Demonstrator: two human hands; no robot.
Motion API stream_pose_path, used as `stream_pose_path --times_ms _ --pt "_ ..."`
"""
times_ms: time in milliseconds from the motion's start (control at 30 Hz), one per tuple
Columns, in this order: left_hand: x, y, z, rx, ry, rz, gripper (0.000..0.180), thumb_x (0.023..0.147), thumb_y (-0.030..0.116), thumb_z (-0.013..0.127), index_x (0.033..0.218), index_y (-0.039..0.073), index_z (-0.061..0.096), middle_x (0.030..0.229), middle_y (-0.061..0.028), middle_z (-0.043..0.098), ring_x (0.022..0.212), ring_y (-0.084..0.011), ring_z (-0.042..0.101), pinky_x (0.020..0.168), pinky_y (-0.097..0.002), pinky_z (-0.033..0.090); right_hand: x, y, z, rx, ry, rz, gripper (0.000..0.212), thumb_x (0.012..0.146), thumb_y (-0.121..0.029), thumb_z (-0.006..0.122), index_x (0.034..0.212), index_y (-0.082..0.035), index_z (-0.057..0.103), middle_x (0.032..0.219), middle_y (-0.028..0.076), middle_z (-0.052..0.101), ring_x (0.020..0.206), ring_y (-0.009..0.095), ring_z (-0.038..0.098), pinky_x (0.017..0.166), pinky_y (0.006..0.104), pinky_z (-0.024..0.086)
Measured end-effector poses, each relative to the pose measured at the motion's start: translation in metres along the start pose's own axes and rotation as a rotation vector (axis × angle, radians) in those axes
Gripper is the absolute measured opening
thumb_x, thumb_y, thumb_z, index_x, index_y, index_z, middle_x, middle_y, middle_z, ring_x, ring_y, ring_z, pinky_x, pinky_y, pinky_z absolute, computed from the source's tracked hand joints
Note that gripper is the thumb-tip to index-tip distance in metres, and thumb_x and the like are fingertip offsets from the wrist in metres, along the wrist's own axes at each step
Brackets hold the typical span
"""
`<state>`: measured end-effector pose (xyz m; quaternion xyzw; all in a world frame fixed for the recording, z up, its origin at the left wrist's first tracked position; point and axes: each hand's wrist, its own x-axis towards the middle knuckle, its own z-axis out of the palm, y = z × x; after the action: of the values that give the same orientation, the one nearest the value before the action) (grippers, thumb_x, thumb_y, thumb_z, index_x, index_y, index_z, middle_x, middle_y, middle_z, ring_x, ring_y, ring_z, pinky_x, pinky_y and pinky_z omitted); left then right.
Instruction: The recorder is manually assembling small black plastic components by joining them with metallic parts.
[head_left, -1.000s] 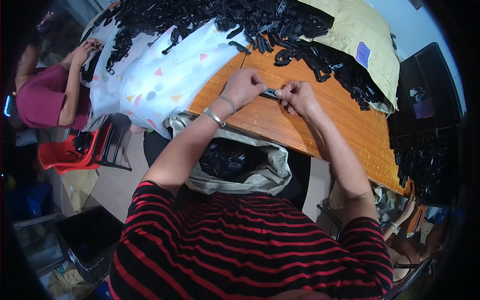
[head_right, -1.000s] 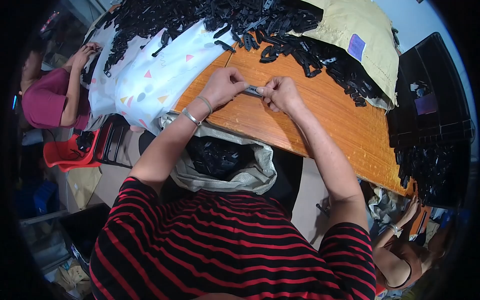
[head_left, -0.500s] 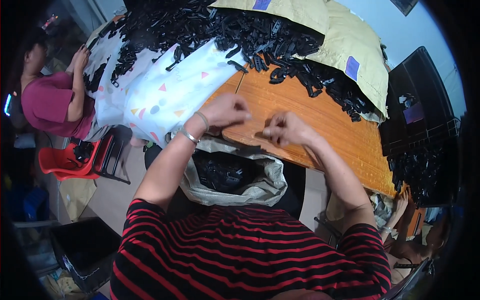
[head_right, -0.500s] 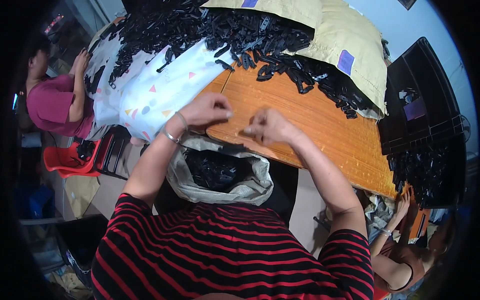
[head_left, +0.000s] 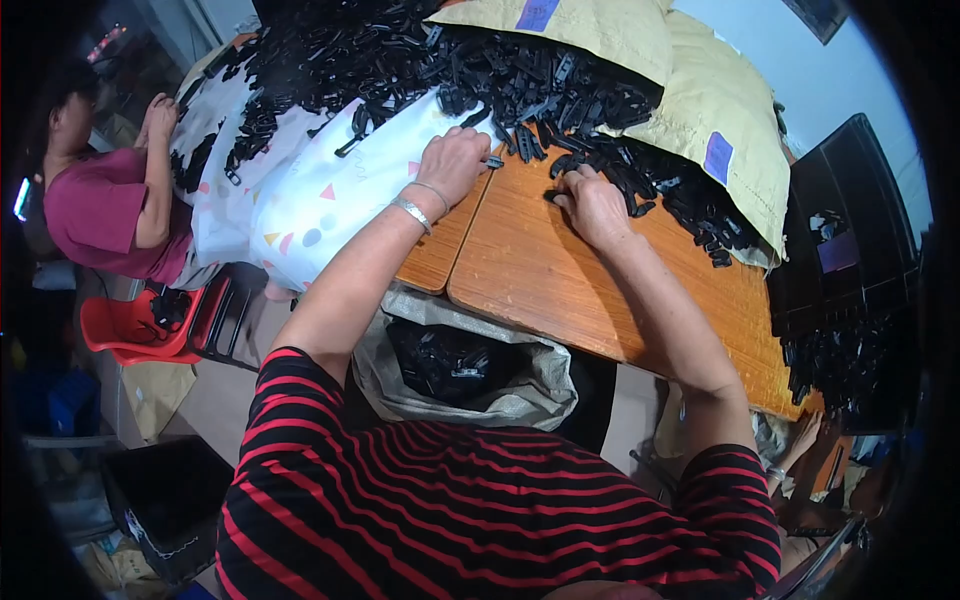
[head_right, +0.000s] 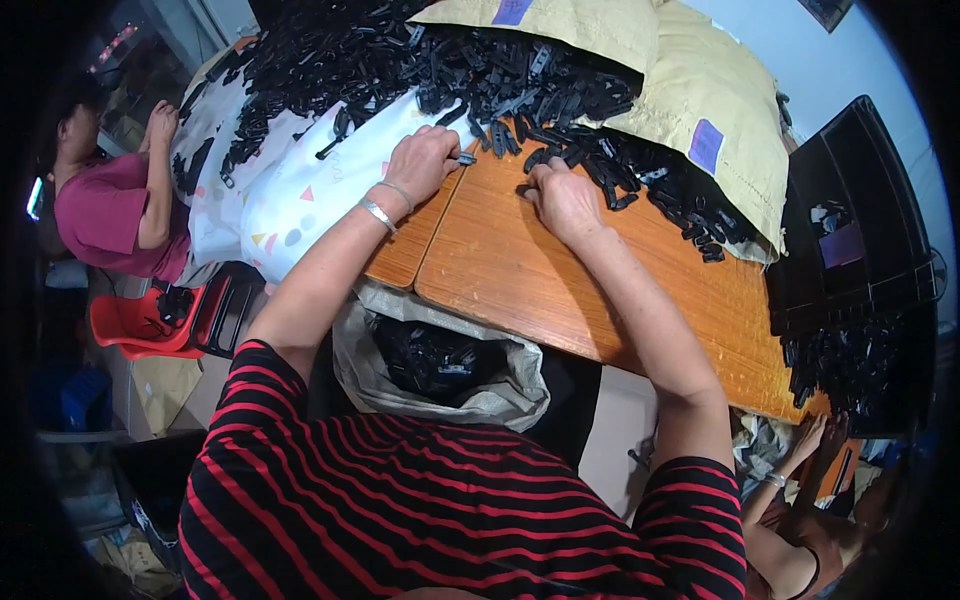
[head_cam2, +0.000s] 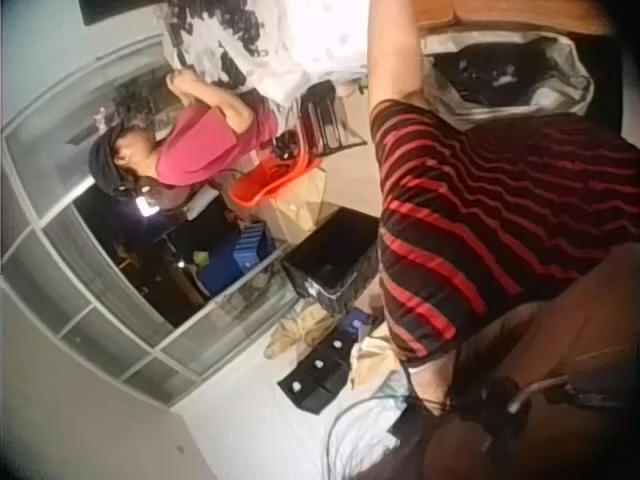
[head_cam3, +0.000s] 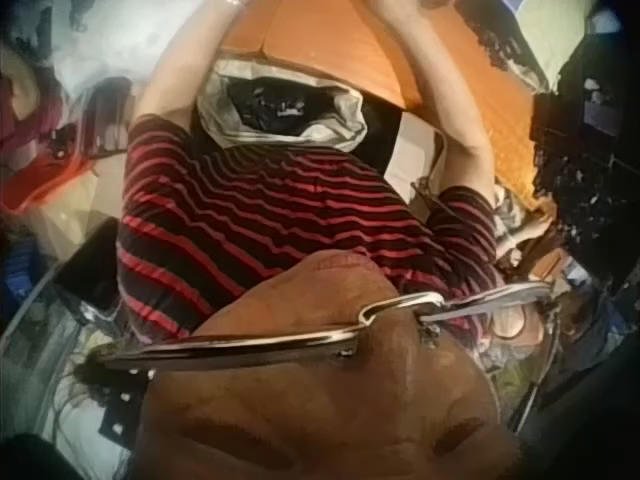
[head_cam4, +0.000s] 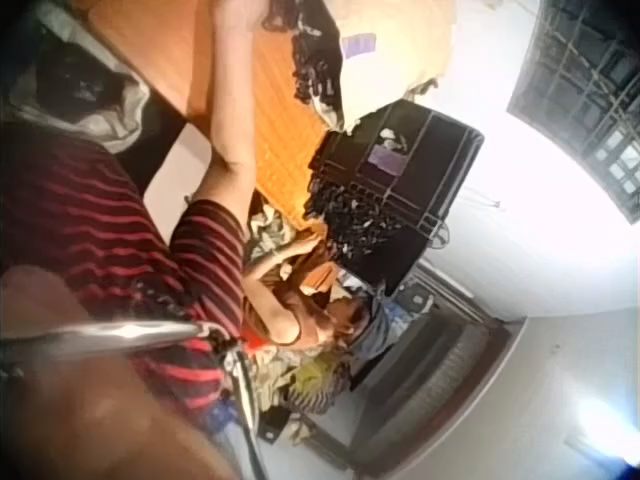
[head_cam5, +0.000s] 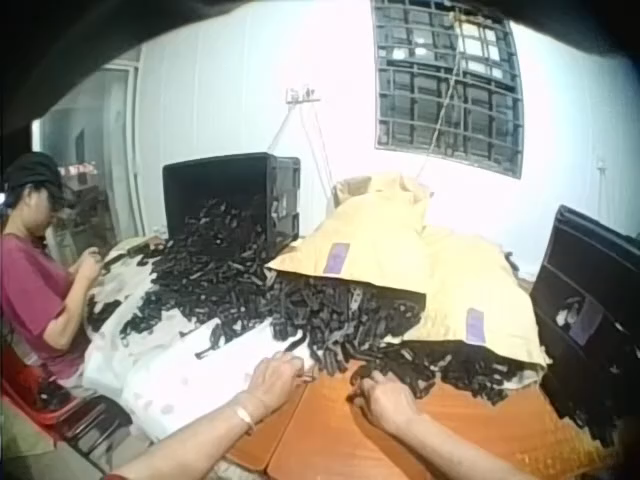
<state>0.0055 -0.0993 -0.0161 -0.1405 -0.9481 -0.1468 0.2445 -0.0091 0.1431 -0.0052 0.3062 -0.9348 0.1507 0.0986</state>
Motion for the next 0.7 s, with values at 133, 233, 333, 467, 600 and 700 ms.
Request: stream_pose_path --times_ms 133,233,333,467,600,700 --pt "-0.003 0.008 -0.008 -0.056 -0.066 -0.054 0.016 0.072 0.013 0.073 0.077 0.008 0.059 0.077 -0.0071 0.060 0.080 -0.0282 0.060 0.069 -0.0378 0.047 -0.010 -0.013 0.003 0.162 -0.071 -0.036 0.017 0.081 -0.018 0.067 0.089 -0.004 0.063 0.085 0.017 0.061 0.081 0.037 0.061 0.070 0.0427 0.048" --pt "0.000 0.034 -0.021 -0.196 -0.073 -0.111 0.021 0.072 0.015 0.073 0.083 0.007 0.057 0.081 -0.0084 0.064 0.078 -0.0302 0.062 0.067 -0.0384 0.048 -0.010 -0.011 0.002 0.223 -0.075 -0.012 0.019 0.080 -0.023 0.067 0.088 -0.006 0.067 0.086 0.020 0.061 0.080 0.040 0.060 0.071 0.0456 0.048" --pt "0.002 0.059 -0.028 -0.307 -0.112 -0.114 0.027 0.072 0.015 0.074 0.089 0.006 0.056 0.084 -0.0102 0.067 0.079 -0.0305 0.064 0.068 -0.0376 0.050 -0.006 -0.014 -0.014 0.748 -0.111 0.334 0.030 0.090 -0.026 0.061 0.101 0.001 0.061 0.071 0.010 0.061 0.054 0.019 0.059 0.050 0.0323 0.048" --pt "0.006 0.081 -0.025 -0.421 -0.071 -0.002 0.030 0.073 0.011 0.074 0.096 0.006 0.056 0.083 -0.0097 0.067 0.081 -0.0251 0.066 0.072 -0.0324 0.052 -0.008 -0.014 -0.024 0.980 -0.102 0.359 0.018 0.093 -0.018 0.058 0.091 -0.001 0.059 0.065 0.002 0.056 0.047 0.006 0.049 0.042 0.0208 0.038" --pt "-0.003 0.070 -0.002 -0.856 -0.128 -0.180 0.024 0.076 0.012 0.073 0.093 0.002 0.060 0.078 -0.0066 0.066 0.073 -0.0173 0.064 0.067 -0.0283 0.051 -0.019 -0.008 -0.020 1.146 -0.109 0.479 0.014 0.092 -0.015 0.059 0.085 -0.002 0.058 0.065 0.002 0.058 0.046 0.007 0.050 0.040 0.0204 0.039" --pt "-0.010 0.068 0.003 -1.108 -0.276 -0.435 0.021 0.076 0.014 0.073 0.087 -0.001 0.063 0.076 -0.0066 0.065 0.070 -0.0140 0.061 0.065 -0.0270 0.050 -0.032 0.001 -0.005 1.181 -0.128 0.556 0.014 0.090 -0.015 0.061 0.084 -0.002 0.057 0.066 0.003 0.060 0.044 0.007 0.052 0.037 0.0198 0.040"
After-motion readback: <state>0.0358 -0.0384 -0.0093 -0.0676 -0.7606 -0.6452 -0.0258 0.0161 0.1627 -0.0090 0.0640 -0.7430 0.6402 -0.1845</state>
